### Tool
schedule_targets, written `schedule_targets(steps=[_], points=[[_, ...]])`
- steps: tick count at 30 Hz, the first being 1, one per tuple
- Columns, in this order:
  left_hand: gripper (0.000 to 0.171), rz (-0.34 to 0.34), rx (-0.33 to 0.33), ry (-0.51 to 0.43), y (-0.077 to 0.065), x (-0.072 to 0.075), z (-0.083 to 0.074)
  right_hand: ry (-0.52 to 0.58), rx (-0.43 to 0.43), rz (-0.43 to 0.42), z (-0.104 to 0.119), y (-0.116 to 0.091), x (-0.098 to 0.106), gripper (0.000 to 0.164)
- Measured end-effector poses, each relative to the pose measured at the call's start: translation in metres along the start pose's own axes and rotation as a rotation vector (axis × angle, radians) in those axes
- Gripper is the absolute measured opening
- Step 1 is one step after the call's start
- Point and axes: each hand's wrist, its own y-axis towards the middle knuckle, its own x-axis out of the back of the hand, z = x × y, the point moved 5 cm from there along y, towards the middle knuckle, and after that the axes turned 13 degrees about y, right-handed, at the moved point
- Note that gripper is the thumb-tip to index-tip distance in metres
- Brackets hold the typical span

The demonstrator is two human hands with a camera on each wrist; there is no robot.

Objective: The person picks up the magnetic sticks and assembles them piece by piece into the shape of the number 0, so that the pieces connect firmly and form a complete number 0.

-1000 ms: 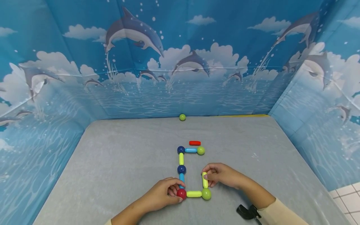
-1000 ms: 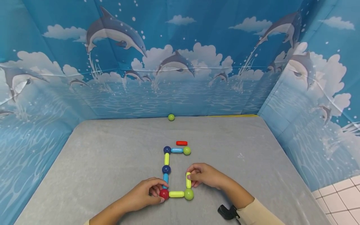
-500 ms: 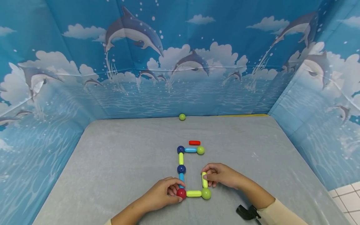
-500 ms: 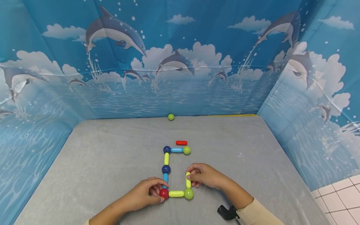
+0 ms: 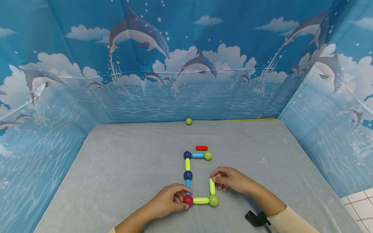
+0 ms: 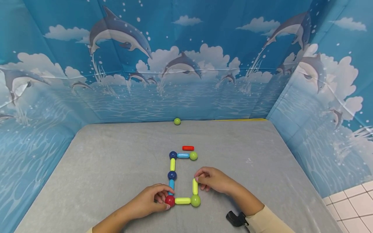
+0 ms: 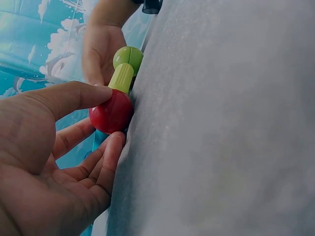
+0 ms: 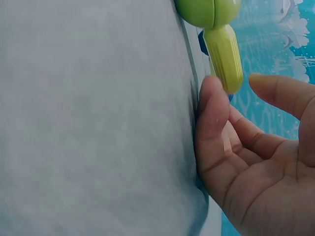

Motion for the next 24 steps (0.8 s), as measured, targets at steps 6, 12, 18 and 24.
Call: schedule_targets(steps=[6,12,18,24], points=[[0.036,0.006,0.008,0.004,0.002,-0.001,0.002,-0.066,0.051,-0.048,0.009,0.002,0.009,0.032],[0.036,0.006,0.012,0.013,0.002,-0.001,0.004,-0.102,0.092,-0.106,0.019,0.007,0.015,0.034],[0.036,0.012,0.015,0.015,0.002,-0.001,0.004,-0.110,0.132,-0.167,0.029,0.018,0.022,0.033],[0.036,0.009,0.016,0.019,0.002,-0.001,0.005,-0.089,0.154,-0.200,0.039,0.030,0.028,0.034]])
